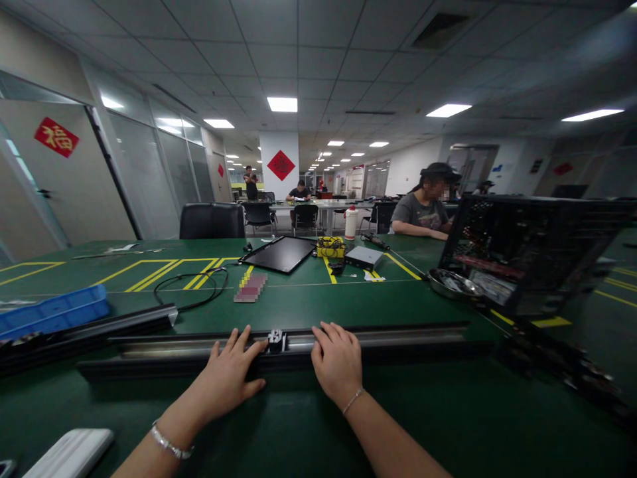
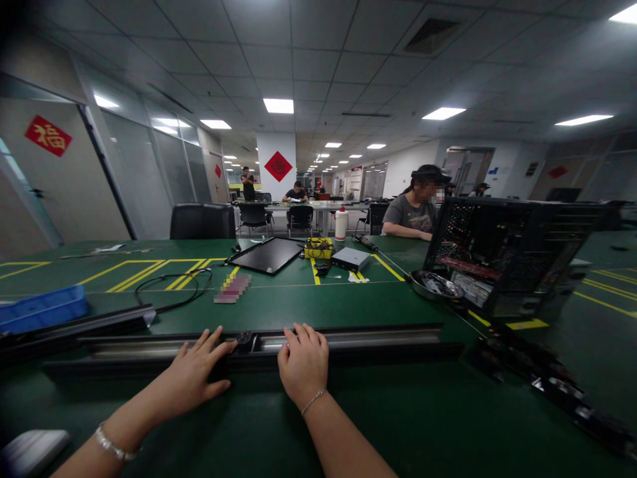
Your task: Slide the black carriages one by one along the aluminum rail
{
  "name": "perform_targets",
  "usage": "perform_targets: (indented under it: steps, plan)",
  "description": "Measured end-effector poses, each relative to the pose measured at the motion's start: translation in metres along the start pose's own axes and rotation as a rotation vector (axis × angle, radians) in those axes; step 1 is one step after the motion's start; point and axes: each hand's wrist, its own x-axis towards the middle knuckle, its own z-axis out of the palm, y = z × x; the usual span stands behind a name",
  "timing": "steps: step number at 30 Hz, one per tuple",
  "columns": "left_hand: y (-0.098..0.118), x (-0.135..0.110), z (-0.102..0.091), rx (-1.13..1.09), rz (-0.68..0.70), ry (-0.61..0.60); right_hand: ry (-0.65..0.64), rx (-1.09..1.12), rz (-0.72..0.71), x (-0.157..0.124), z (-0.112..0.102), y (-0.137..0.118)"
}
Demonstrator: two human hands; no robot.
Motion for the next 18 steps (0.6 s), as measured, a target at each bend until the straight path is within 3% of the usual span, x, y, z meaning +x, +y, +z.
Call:
perform_targets:
  steps: [13,18]
  plan:
    - [0.0001,-0.0013,-0.0027,0.023,0.019,-0.009,0.008,0.071,0.012,-0.0002,-0.0026,-0.0017]
    - [0.0039,-0.0022,-0.0059,0.036,0.007,-0.019,0.003,0.132,-0.106,-0.0035,-0.0028,-0.0086]
